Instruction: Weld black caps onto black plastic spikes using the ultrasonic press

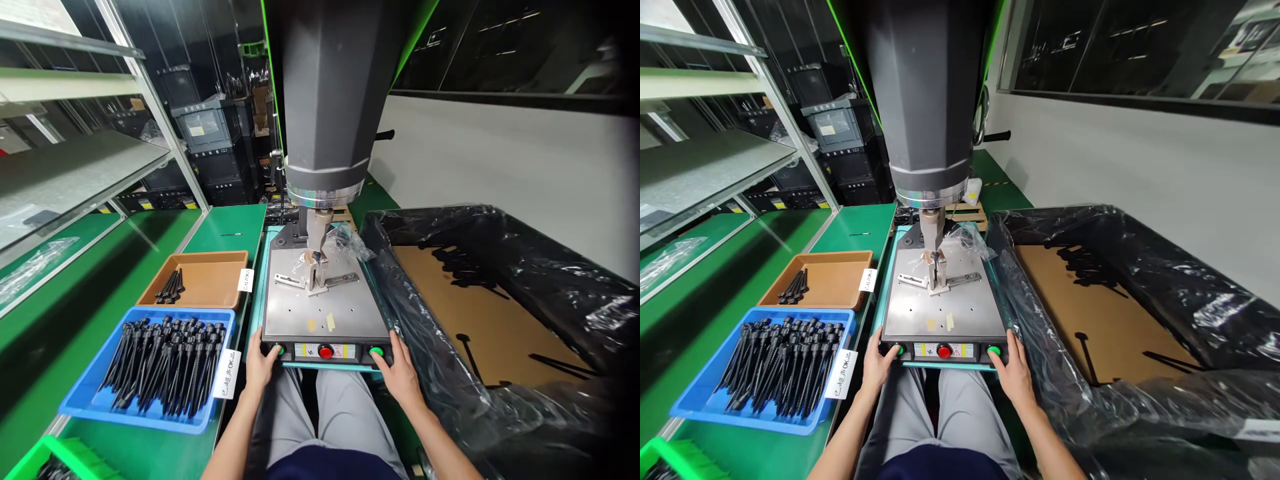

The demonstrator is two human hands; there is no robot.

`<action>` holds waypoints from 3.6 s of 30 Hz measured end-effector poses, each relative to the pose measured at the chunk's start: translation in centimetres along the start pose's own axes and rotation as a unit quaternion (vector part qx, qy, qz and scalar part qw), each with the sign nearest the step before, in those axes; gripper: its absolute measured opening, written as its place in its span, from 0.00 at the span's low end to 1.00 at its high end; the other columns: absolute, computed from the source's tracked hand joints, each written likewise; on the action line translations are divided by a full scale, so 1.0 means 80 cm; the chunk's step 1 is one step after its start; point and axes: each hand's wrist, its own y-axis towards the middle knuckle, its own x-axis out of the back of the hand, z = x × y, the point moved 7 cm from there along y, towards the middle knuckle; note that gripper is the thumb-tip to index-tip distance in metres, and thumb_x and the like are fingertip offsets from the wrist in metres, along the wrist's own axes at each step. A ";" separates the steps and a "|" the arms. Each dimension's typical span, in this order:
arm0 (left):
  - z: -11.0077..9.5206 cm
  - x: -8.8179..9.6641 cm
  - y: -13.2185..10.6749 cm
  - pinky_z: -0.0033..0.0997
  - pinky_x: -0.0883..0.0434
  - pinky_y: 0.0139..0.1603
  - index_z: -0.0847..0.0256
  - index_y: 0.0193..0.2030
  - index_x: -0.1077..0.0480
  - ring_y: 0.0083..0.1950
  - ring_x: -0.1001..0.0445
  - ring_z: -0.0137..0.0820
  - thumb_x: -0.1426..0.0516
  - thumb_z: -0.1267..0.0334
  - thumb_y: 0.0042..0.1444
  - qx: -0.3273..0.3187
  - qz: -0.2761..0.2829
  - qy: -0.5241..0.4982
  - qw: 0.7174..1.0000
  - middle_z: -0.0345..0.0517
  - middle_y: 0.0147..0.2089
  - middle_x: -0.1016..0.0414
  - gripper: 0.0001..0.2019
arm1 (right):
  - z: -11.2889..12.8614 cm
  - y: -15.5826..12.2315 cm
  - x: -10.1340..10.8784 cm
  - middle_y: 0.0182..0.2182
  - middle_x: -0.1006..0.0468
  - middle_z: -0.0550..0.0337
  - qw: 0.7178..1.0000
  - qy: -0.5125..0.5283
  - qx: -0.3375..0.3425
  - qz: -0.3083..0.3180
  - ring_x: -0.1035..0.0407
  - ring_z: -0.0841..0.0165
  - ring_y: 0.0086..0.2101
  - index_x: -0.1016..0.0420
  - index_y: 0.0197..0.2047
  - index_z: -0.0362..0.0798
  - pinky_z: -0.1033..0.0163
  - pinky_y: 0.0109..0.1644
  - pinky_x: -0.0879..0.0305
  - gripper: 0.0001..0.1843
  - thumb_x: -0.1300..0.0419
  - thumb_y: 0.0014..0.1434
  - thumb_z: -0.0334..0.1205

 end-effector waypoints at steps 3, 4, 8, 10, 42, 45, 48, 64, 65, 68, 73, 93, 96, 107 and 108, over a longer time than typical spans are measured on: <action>0.001 0.004 0.002 0.48 0.41 0.67 0.56 0.64 0.38 0.66 0.38 0.44 0.40 0.55 0.52 -0.011 0.024 -0.015 1.000 0.54 0.63 0.35 0.31 | -0.003 -0.002 0.000 0.65 0.43 0.45 1.000 0.005 0.009 0.012 0.44 0.51 0.62 0.52 0.71 0.48 0.47 0.64 0.43 0.42 0.49 0.61 0.61; 0.001 0.005 0.001 0.48 0.41 0.67 0.56 0.64 0.38 0.66 0.38 0.43 0.40 0.55 0.52 -0.009 0.027 -0.017 0.999 0.54 0.62 0.35 0.31 | -0.003 -0.003 0.000 0.65 0.42 0.45 1.000 0.005 0.010 0.007 0.44 0.51 0.62 0.52 0.71 0.49 0.47 0.64 0.43 0.41 0.49 0.61 0.61; -0.002 0.007 0.000 0.47 0.40 0.66 0.56 0.63 0.37 0.65 0.37 0.42 0.40 0.55 0.52 0.000 0.019 -0.012 1.000 0.53 0.62 0.34 0.31 | -0.003 -0.005 0.001 0.64 0.41 0.45 1.000 0.005 0.004 -0.015 0.43 0.51 0.62 0.51 0.70 0.49 0.47 0.64 0.43 0.41 0.48 0.61 0.60; -0.003 0.006 -0.001 0.46 0.41 0.67 0.55 0.63 0.37 0.66 0.37 0.42 0.40 0.55 0.52 0.003 0.022 -0.009 1.000 0.53 0.62 0.34 0.31 | -0.002 -0.006 0.000 0.65 0.43 0.45 1.000 0.006 0.000 -0.006 0.44 0.51 0.62 0.52 0.71 0.49 0.47 0.65 0.44 0.41 0.47 0.61 0.59; -0.223 -0.064 0.135 0.36 0.28 0.50 0.54 0.57 0.31 0.55 0.28 0.38 0.35 0.59 0.51 0.026 0.162 -0.394 0.904 0.55 0.60 0.31 0.25 | 0.134 0.078 0.005 0.39 0.20 0.52 0.963 0.268 -0.024 0.013 0.26 0.60 0.40 0.22 0.43 0.49 0.54 0.49 0.30 0.18 0.36 0.55 0.53; -0.229 -0.071 0.145 0.33 0.27 0.45 0.60 0.53 0.29 0.50 0.25 0.37 0.34 0.56 0.49 0.033 0.147 -0.413 0.898 0.56 0.57 0.30 0.24 | 0.174 0.105 -0.028 0.35 0.20 0.56 0.936 0.344 -0.042 0.059 0.26 0.64 0.37 0.21 0.39 0.49 0.59 0.48 0.31 0.13 0.31 0.51 0.45; -0.229 -0.076 0.152 0.31 0.27 0.42 0.64 0.48 0.28 0.45 0.23 0.35 0.34 0.55 0.49 0.058 0.119 -0.425 0.896 0.56 0.52 0.27 0.22 | 0.205 0.137 -0.051 0.32 0.20 0.60 0.925 0.369 -0.056 0.066 0.27 0.66 0.35 0.21 0.37 0.50 0.62 0.46 0.31 0.10 0.31 0.50 0.39; -0.247 -0.070 0.162 0.36 0.26 0.45 0.65 0.49 0.28 0.43 0.22 0.35 0.33 0.56 0.47 0.030 0.120 -0.434 0.892 0.59 0.53 0.24 0.24 | 0.273 0.218 -0.054 0.55 0.30 0.45 0.965 0.239 0.108 -0.014 0.32 0.56 0.51 0.27 0.55 0.46 0.52 0.52 0.32 0.28 0.44 0.55 0.52; -0.249 -0.070 0.161 0.36 0.26 0.45 0.64 0.49 0.28 0.43 0.21 0.35 0.34 0.56 0.47 0.026 0.123 -0.432 0.893 0.59 0.52 0.24 0.24 | 0.280 0.222 -0.055 0.54 0.29 0.45 0.967 0.222 0.122 -0.011 0.33 0.56 0.53 0.27 0.54 0.47 0.51 0.55 0.34 0.27 0.44 0.55 0.52; -0.252 -0.071 0.160 0.36 0.26 0.44 0.64 0.49 0.27 0.43 0.21 0.35 0.34 0.56 0.47 0.016 0.129 -0.426 0.895 0.58 0.51 0.23 0.23 | 0.294 0.235 -0.057 0.50 0.25 0.47 0.977 0.173 0.122 -0.012 0.33 0.55 0.53 0.23 0.47 0.48 0.49 0.58 0.38 0.20 0.44 0.55 0.49; -0.253 -0.068 0.159 0.33 0.26 0.41 0.65 0.49 0.27 0.42 0.21 0.34 0.34 0.56 0.47 0.004 0.126 -0.422 0.898 0.58 0.51 0.23 0.23 | 0.307 0.240 -0.050 0.48 0.24 0.48 0.980 0.153 0.126 -0.027 0.34 0.56 0.53 0.24 0.41 0.48 0.50 0.59 0.40 0.16 0.45 0.54 0.46; -0.213 -0.080 0.084 0.35 0.27 0.44 0.60 0.49 0.32 0.41 0.22 0.33 0.36 0.58 0.50 0.038 0.161 -0.384 0.908 0.52 0.50 0.25 0.20 | 0.241 0.093 0.031 0.37 0.22 0.52 0.951 0.301 0.075 0.006 0.27 0.63 0.33 0.27 0.45 0.48 0.56 0.38 0.27 0.25 0.31 0.48 0.53; -0.194 -0.083 0.061 0.34 0.27 0.42 0.61 0.44 0.30 0.40 0.23 0.32 0.38 0.59 0.51 0.053 0.173 -0.334 0.925 0.52 0.49 0.25 0.15 | 0.260 0.081 0.049 0.40 0.24 0.53 0.954 0.268 0.134 0.002 0.28 0.64 0.33 0.25 0.48 0.49 0.58 0.37 0.27 0.22 0.32 0.52 0.51; -0.262 -0.070 -0.018 0.31 0.29 0.41 0.60 0.46 0.24 0.38 0.27 0.32 0.41 0.58 0.57 -0.183 0.223 -0.144 0.946 0.46 0.38 0.23 0.13 | 0.287 0.048 0.039 0.33 0.23 0.57 0.904 0.421 0.049 0.056 0.29 0.65 0.30 0.26 0.42 0.49 0.59 0.35 0.28 0.21 0.32 0.49 0.52; -0.263 -0.063 -0.022 0.31 0.30 0.40 0.60 0.45 0.24 0.37 0.27 0.32 0.42 0.57 0.58 -0.188 0.219 -0.128 0.949 0.46 0.36 0.23 0.12 | 0.286 0.046 0.035 0.32 0.23 0.57 0.892 0.445 0.021 0.070 0.29 0.65 0.30 0.27 0.43 0.49 0.59 0.33 0.29 0.22 0.32 0.48 0.53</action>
